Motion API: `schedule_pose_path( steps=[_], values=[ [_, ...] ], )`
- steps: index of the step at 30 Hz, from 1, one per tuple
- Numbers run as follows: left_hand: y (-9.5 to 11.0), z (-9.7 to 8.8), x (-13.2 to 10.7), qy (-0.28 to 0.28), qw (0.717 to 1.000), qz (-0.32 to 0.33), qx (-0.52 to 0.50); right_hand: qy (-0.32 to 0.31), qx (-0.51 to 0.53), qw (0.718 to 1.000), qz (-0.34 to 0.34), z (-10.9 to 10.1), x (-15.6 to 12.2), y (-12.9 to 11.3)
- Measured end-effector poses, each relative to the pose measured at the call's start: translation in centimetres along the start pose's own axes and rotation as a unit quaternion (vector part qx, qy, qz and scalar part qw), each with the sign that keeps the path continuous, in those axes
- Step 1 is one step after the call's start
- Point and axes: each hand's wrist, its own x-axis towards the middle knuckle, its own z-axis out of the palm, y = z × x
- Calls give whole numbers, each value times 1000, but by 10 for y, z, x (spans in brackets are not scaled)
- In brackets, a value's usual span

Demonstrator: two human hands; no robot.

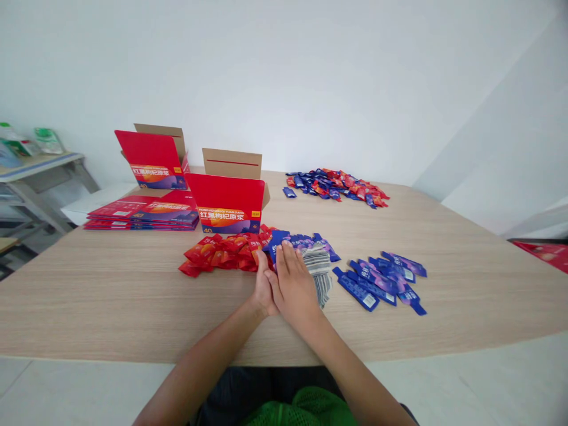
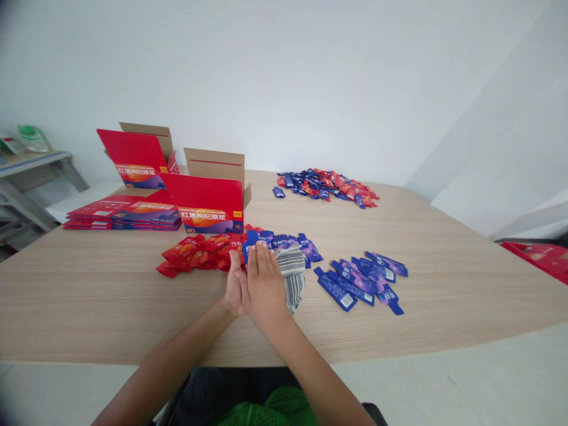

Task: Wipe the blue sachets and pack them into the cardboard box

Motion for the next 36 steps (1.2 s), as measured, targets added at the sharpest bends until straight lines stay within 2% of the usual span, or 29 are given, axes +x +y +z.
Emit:
schedule_pose_path(
  steps=[3,6,11,15,21,27,31,36],
  values=[
    [6,4,1,18,1000,13,-9,6,-9,1000,-27,-2,-17,-4],
    [10,7,2,19,1000,-10,-18,11,-12,999,-42,-3,-38,-3],
    [12,7,0,-29,998,-57,-17,30,-22,996,-83,-1,-67,1],
    [8,7,-2,-66,995,-78,-10,31,-38,995,-84,-6,-78,2],
    [5,4,-4,-77,992,-98,17,-10,-19,999,-37,-19,-66,-1],
    [8,2,-4,-49,994,-96,22,-106,8,993,-47,-26,-51,-5],
    [7,-1,-3,-23,994,-109,17,-168,27,985,-23,-33,-42,-3],
    [5,-2,-1,4,993,-113,22,-180,20,983,1,-33,-31,-1]
  ],
)
